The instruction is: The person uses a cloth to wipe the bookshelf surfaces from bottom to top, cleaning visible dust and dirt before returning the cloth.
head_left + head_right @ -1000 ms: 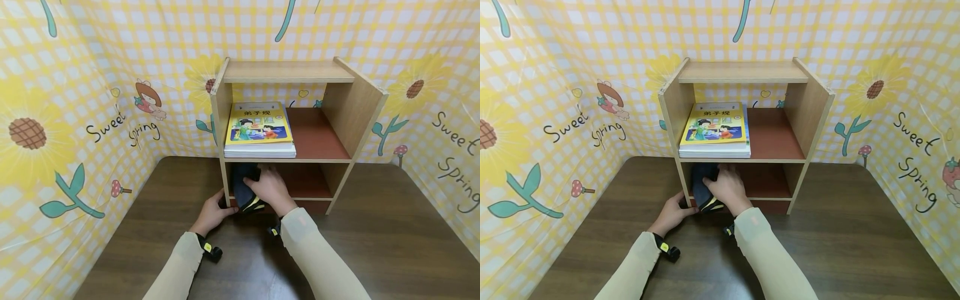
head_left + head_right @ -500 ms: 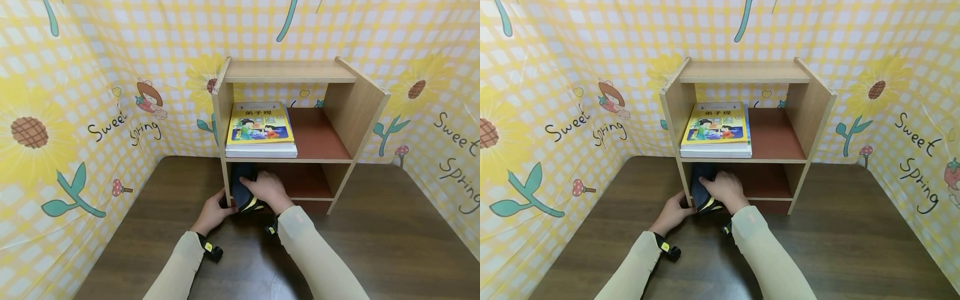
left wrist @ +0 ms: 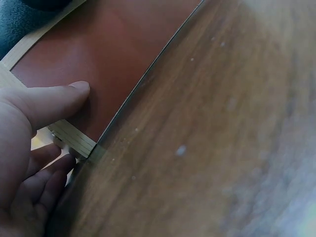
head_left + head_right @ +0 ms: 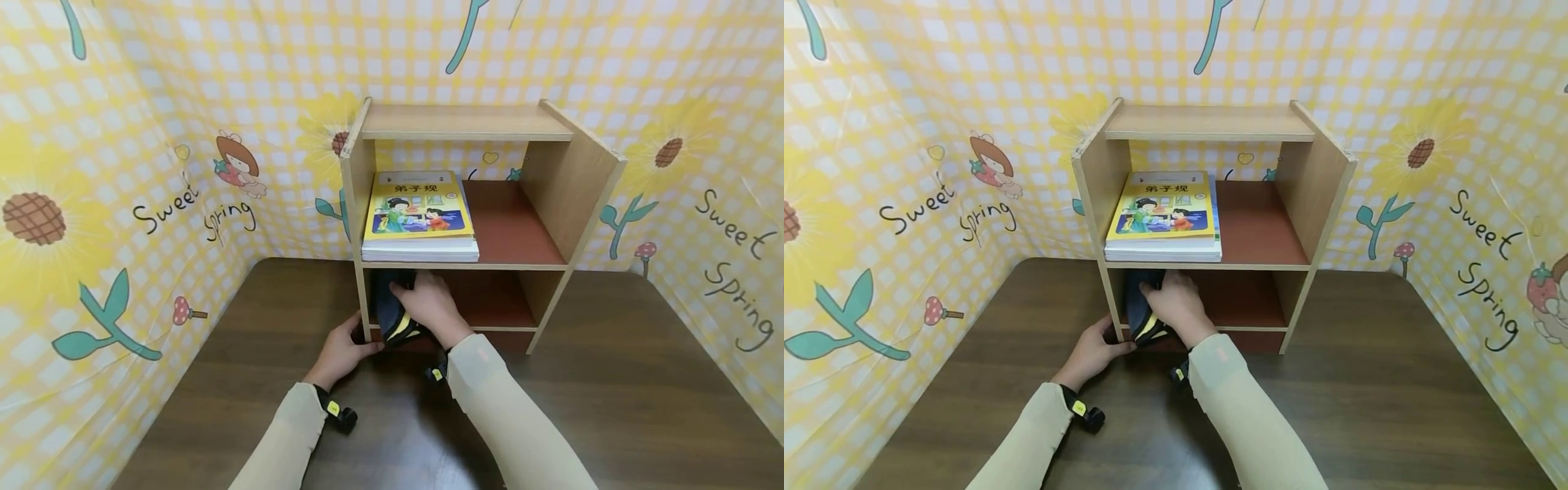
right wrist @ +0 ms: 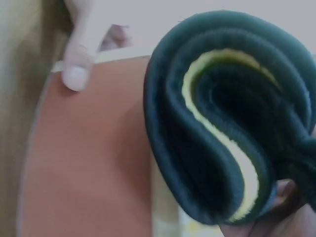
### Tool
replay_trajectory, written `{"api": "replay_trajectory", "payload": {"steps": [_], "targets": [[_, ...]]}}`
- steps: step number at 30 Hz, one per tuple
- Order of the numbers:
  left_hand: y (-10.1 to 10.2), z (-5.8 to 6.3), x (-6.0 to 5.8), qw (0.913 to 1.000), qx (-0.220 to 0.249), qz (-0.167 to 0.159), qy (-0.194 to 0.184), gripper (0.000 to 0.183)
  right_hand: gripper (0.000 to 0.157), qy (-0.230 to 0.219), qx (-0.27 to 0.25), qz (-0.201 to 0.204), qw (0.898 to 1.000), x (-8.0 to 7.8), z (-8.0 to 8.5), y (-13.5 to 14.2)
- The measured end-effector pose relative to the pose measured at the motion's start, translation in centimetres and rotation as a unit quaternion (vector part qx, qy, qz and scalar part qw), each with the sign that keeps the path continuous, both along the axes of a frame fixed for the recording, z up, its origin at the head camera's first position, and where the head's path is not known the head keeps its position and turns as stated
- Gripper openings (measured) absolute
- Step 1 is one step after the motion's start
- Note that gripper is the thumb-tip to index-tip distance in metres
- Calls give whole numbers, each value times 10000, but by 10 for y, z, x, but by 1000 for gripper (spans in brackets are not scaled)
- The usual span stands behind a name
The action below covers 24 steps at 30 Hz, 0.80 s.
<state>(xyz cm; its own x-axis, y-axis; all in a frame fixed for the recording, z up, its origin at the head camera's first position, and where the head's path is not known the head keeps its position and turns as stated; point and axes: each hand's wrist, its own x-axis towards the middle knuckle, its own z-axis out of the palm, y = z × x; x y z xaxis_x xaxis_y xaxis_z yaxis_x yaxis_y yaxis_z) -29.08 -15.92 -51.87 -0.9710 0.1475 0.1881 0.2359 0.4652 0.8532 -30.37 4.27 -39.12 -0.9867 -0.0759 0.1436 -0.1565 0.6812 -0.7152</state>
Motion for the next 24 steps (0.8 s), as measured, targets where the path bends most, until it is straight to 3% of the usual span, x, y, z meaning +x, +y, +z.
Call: {"api": "replay_trajectory", "payload": {"steps": [5, 10, 16, 20, 24], "targets": [[0, 1, -1, 10000, 0, -23, 51, 84, 63, 323, -191, 32, 9993, -7, 9, 0], [1, -4, 0, 9997, -180, 44, 137, 81, 54, 26, 77, 196, 9998, -9, 2, -9], [2, -6, 0, 9998, -154, 19, 146, 80, 63, -255, 578, 626, 9960, -6, -3, -18], [1, -3, -2, 9998, -69, 21, 166, 76, 70, -171, 975, 1000, 9901, -3, -2, -22], [0, -2, -3, 9999, -16, -27, 114, 72, 69, -53, 1445, 1059, 9838, 0, -1, -25]]}}
